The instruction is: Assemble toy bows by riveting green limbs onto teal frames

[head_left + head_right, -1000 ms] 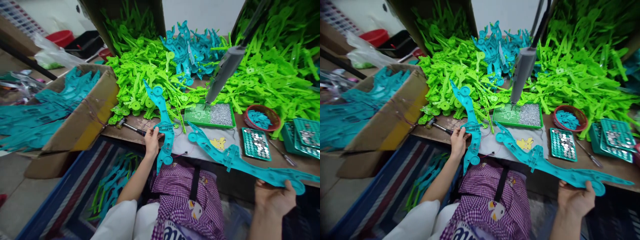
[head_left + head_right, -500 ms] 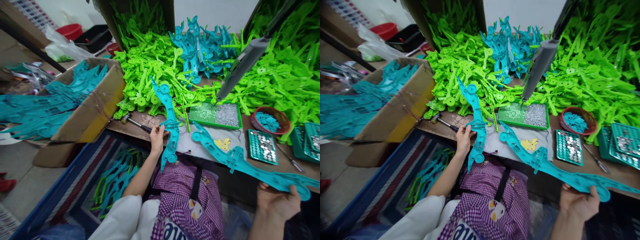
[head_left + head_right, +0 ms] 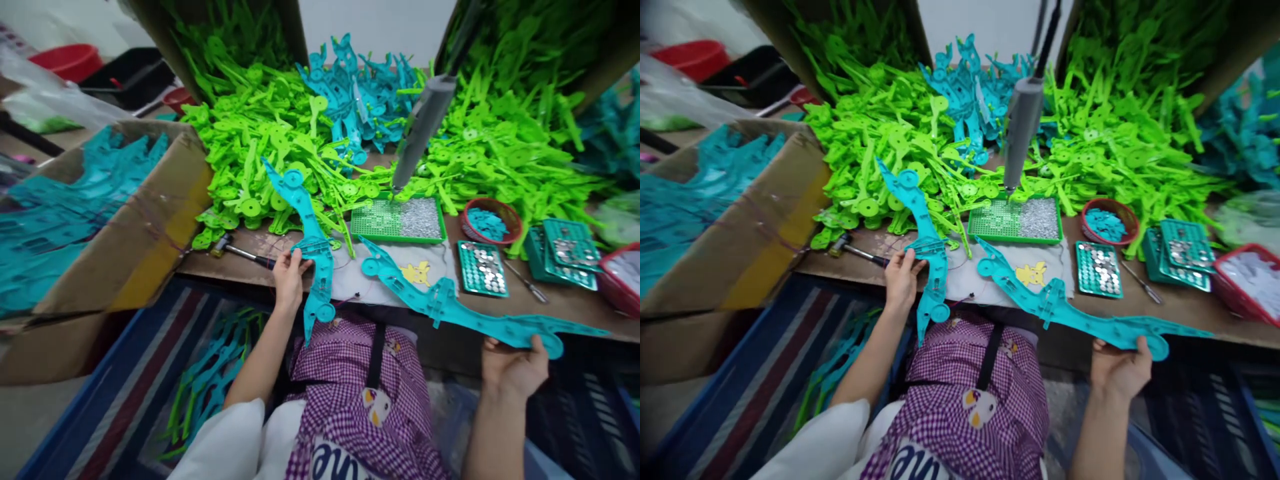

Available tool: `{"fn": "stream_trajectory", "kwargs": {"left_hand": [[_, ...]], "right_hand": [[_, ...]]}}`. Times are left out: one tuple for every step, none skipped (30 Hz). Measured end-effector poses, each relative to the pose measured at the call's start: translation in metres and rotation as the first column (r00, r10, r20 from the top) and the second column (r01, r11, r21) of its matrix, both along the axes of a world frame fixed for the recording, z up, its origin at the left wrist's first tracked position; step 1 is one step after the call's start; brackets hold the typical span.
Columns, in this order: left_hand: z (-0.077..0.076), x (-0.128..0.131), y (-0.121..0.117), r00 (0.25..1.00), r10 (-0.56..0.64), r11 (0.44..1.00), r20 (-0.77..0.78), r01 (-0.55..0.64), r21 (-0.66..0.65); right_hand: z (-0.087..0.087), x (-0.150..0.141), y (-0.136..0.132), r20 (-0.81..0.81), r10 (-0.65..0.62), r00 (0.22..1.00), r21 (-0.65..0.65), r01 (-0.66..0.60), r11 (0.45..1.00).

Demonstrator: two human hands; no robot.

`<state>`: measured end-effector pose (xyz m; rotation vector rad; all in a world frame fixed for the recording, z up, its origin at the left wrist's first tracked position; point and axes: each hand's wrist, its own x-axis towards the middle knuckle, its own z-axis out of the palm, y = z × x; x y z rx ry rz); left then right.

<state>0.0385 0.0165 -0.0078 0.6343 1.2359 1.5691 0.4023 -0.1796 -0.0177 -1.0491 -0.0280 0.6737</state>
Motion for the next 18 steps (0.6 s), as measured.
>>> {"fn": "stream_trajectory", "kwargs": {"left_hand": [[0.001, -0.001, 0.001, 1.0, 0.0, 1.0, 0.0, 0.0, -0.001], [0.001, -0.001, 0.003, 1.0, 0.003, 1.0, -0.003, -0.003, -0.004], [0.001, -0.002, 0.004, 1.0, 0.004, 1.0, -0.008, -0.004, -0.007], [0.001, -0.002, 0.006, 1.0, 0.003, 1.0, -0.013, -0.003, -0.008], [0.001, -0.003, 0.008, 1.0, -0.003, 1.0, -0.018, 0.003, -0.01], [0.002, -0.005, 0.01, 1.0, -0.018, 1.0, -0.021, 0.018, -0.017], [0.003, -0.006, 0.012, 0.999, -0.044, 0.999, -0.02, 0.044, -0.028], [0.005, -0.008, 0.014, 0.997, -0.076, 0.996, -0.018, 0.075, -0.042], [0.007, -0.01, 0.016, 0.995, -0.101, 0.993, -0.018, 0.1, -0.062], [0.011, -0.011, 0.017, 0.992, -0.129, 0.988, -0.019, 0.127, -0.083], [0.015, -0.012, 0.017, 0.989, -0.143, 0.985, -0.026, 0.139, -0.099], [0.02, -0.013, 0.018, 0.989, -0.143, 0.984, -0.046, 0.137, -0.115], [0.025, -0.013, 0.018, 0.981, -0.188, 0.976, -0.051, 0.181, -0.124], [0.029, -0.013, 0.019, 0.971, -0.232, 0.966, -0.056, 0.223, -0.134], [0.033, -0.011, 0.019, 0.964, -0.252, 0.96, -0.087, 0.238, -0.146], [0.037, -0.009, 0.02, 0.949, -0.293, 0.948, -0.118, 0.272, -0.163], [0.04, -0.007, 0.02, 0.932, -0.334, 0.935, -0.144, 0.308, -0.174], [0.042, -0.004, 0.02, 0.913, -0.373, 0.921, -0.168, 0.342, -0.187]], "right_hand": [[0.001, -0.001, -0.001, 0.004, -0.001, 1.0, -0.004, 0.001, 1.0], [0.001, -0.001, -0.003, 0.004, -0.005, 1.0, -0.007, 0.005, 1.0], [0.001, 0.0, -0.005, 0.0, -0.01, 1.0, -0.009, 0.01, 1.0], [0.002, 0.001, -0.007, -0.006, -0.018, 1.0, -0.008, 0.018, 1.0], [0.001, 0.002, -0.011, -0.013, -0.029, 0.999, -0.004, 0.029, 1.0], [0.001, 0.005, -0.015, -0.024, -0.047, 0.999, 0.0, 0.047, 0.999], [0.0, 0.008, -0.019, -0.04, -0.07, 0.997, 0.002, 0.07, 0.998], [-0.001, 0.012, -0.025, -0.06, -0.098, 0.993, 0.004, 0.098, 0.995], [-0.002, 0.016, -0.032, -0.084, -0.126, 0.988, 0.005, 0.127, 0.992], [-0.004, 0.02, -0.04, -0.114, -0.15, 0.982, 0.005, 0.152, 0.988], [-0.006, 0.024, -0.049, -0.148, -0.17, 0.974, 0.006, 0.173, 0.985], [-0.008, 0.028, -0.059, -0.183, -0.189, 0.965, 0.008, 0.194, 0.981], [-0.011, 0.032, -0.071, -0.213, -0.212, 0.954, 0.013, 0.219, 0.976], [-0.014, 0.036, -0.083, -0.239, -0.239, 0.941, 0.015, 0.25, 0.968], [-0.018, 0.039, -0.096, -0.258, -0.269, 0.928, 0.017, 0.283, 0.959], [-0.023, 0.042, -0.11, -0.275, -0.307, 0.911, 0.013, 0.323, 0.946], [-0.028, 0.044, -0.125, -0.293, -0.351, 0.889, 0.005, 0.368, 0.93], [-0.033, 0.045, -0.139, -0.312, -0.397, 0.863, -0.007, 0.415, 0.91]]}}
